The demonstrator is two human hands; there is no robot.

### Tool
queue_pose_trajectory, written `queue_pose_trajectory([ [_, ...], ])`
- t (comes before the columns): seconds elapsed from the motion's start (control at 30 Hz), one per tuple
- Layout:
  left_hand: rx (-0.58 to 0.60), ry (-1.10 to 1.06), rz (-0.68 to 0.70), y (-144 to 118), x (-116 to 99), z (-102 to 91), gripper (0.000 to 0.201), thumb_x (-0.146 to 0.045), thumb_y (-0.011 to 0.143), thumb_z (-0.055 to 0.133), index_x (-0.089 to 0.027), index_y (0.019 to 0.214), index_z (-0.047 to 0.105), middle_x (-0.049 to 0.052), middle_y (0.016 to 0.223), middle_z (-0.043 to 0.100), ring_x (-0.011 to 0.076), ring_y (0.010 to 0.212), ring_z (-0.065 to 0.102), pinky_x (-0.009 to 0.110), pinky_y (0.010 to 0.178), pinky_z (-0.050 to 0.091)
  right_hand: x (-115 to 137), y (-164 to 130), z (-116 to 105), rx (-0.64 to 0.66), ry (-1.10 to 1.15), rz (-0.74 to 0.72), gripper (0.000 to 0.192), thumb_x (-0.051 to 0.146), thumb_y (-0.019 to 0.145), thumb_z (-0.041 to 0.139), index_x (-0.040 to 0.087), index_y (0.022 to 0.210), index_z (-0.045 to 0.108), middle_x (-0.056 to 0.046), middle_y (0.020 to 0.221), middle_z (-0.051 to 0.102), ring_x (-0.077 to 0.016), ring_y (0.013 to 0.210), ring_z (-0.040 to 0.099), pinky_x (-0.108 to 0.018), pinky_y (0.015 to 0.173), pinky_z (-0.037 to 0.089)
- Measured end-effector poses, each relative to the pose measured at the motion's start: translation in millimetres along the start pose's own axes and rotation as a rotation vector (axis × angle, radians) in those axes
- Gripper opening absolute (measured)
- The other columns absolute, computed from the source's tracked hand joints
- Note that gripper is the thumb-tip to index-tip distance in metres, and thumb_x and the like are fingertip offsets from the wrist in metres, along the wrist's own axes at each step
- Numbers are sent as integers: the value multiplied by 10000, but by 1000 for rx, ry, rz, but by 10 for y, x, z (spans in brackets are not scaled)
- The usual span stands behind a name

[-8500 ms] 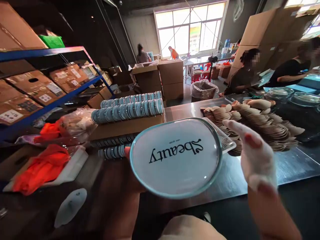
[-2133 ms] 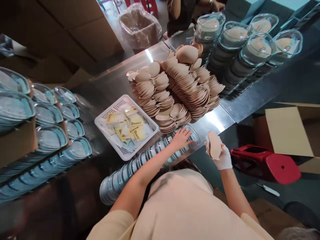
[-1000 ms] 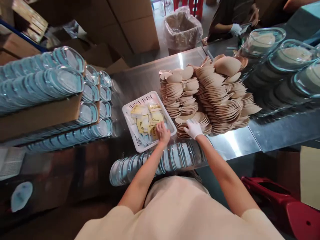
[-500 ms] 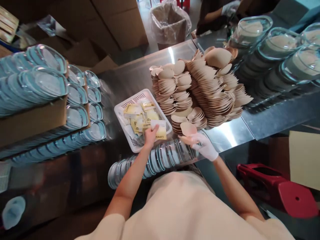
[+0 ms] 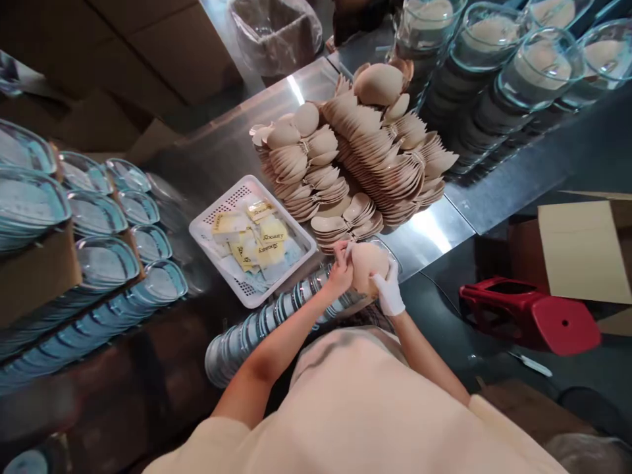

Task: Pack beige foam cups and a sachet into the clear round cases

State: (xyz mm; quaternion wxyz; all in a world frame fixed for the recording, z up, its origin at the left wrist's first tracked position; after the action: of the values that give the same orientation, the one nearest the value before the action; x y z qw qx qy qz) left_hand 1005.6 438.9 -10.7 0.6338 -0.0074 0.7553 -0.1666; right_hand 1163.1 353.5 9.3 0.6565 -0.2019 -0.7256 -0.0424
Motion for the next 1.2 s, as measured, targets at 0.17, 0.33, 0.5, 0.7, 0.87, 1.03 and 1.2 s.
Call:
queue_pose_trajectory([
  [0.17,96,124,97,2,-94,111,603,-626,1083,239,-278,1522,461,117,1373,659,280,1338,595,487,1133,487,-86,241,-319,31,123,133,793,479,851,611,197,1558,390,-156,1457,605,-291,1157,684,-471,957,613],
  [0.33,321,678,434,-229,-71,177,714,-608,901,695,-211,1476,547,162,1589,489,363,1561,316,562,1293,261,53,28,-951,-102,-223,-14,681,397,763,710,198,1402,582,-128,1475,616,-322,1370,573,-503,1196,453],
  [0.5,372,821,516,-328,26,281,523,-417,897,711,-216,1373,629,151,1479,554,334,1443,442,507,1219,384,25,-222,-864,-102,-421,-81,746,375,804,690,213,1503,487,-126,1506,589,-293,1372,579,-493,1208,450],
  [0.7,379,886,453,-288,34,334,454,-380,830,764,-269,1268,719,135,1497,504,361,1400,450,542,1188,376,186,-274,-650,-105,-583,-227,588,329,849,642,232,1420,543,-121,1381,627,-293,1284,616,-479,1147,511],
  [0.87,400,822,413,-250,78,323,385,-368,772,820,-220,1124,777,158,1523,449,415,1483,352,609,1269,245,289,-157,-41,139,-870,-248,577,179,877,545,277,1445,571,-98,1339,632,-252,1113,660,-351,926,588],
  [1.03,442,756,400,-200,106,294,340,-280,772,791,-197,1101,782,162,1590,369,412,1529,326,611,1286,237,120,59,450,322,-1083,-340,529,176,848,590,203,1372,655,-140,1433,636,-310,1223,588,-449,1044,481],
  [1.2,438,738,417,-198,67,282,257,-319,797,795,-214,1031,797,152,1617,347,429,1551,303,650,1259,268,-59,221,257,109,-1137,-345,565,263,828,644,219,1391,645,-145,1631,459,-385,1500,345,-592,1181,297],
])
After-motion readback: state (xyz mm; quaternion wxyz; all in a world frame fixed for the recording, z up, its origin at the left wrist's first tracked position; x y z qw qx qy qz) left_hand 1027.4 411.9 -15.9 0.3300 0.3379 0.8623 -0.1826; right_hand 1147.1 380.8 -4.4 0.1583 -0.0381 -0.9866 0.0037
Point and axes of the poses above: each hand's wrist, its own y-axis towards the middle knuckle, its own z-axis out of the palm, x = y × z, the point moved 8 cm from there along y, towards the middle knuckle
